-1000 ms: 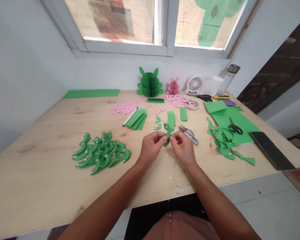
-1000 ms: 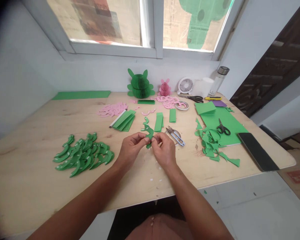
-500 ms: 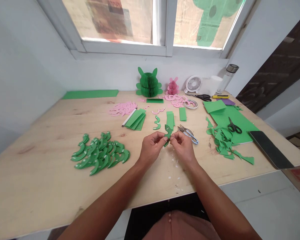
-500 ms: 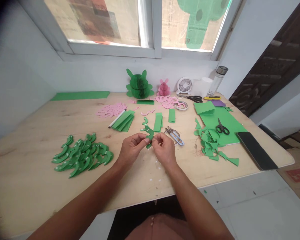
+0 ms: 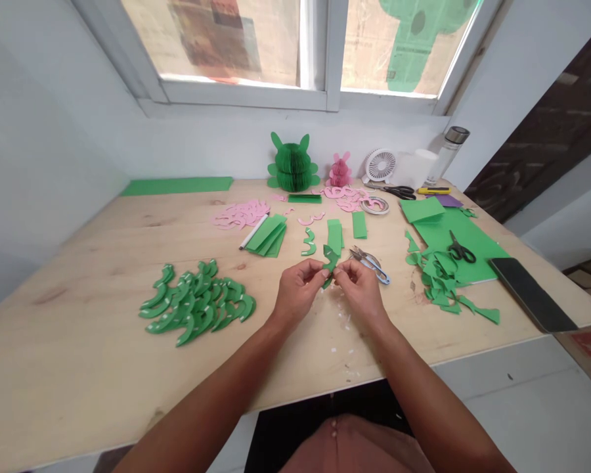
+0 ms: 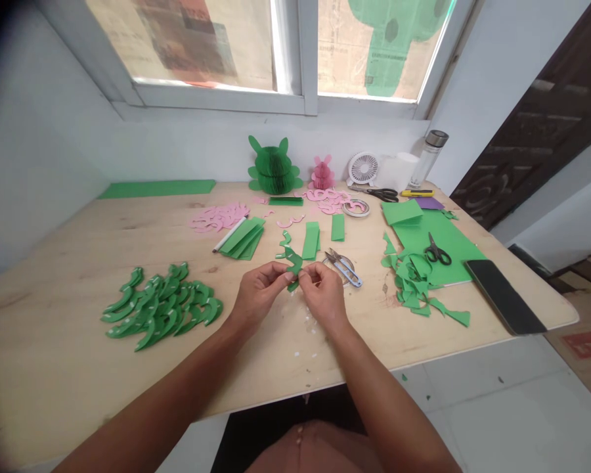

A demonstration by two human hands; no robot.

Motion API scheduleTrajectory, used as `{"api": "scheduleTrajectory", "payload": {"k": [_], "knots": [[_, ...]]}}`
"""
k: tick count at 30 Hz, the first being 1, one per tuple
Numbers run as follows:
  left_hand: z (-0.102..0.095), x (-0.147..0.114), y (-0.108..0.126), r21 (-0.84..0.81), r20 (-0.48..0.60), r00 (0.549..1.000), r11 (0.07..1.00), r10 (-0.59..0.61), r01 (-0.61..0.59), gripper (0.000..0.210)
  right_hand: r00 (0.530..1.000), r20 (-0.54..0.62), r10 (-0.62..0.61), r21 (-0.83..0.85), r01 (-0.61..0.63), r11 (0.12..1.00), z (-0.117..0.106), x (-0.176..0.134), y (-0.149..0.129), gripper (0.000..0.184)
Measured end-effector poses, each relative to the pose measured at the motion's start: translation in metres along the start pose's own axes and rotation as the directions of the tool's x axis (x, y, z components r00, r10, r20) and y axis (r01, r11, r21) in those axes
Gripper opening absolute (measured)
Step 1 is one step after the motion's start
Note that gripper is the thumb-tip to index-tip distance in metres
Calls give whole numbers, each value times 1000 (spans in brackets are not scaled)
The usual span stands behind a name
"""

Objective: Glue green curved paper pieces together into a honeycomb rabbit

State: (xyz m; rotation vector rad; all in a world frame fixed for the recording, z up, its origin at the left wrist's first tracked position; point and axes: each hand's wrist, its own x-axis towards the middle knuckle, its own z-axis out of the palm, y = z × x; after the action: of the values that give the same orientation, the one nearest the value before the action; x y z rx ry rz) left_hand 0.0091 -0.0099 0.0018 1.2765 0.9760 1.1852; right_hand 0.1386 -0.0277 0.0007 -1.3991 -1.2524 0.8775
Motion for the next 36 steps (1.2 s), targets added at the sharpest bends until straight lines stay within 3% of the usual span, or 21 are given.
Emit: {"api": "scheduleTrajectory", "payload": {"k": [20,36], "knots": [[-1,0,-1,22,23,999,999,26,-27,14,1000,2,22,24,-22,999,0,1,5,14],[1,-1,5,-40,25,999,999,-22,23,13,999,-3,36,30,-36,999,-1,2,2,12]]}}
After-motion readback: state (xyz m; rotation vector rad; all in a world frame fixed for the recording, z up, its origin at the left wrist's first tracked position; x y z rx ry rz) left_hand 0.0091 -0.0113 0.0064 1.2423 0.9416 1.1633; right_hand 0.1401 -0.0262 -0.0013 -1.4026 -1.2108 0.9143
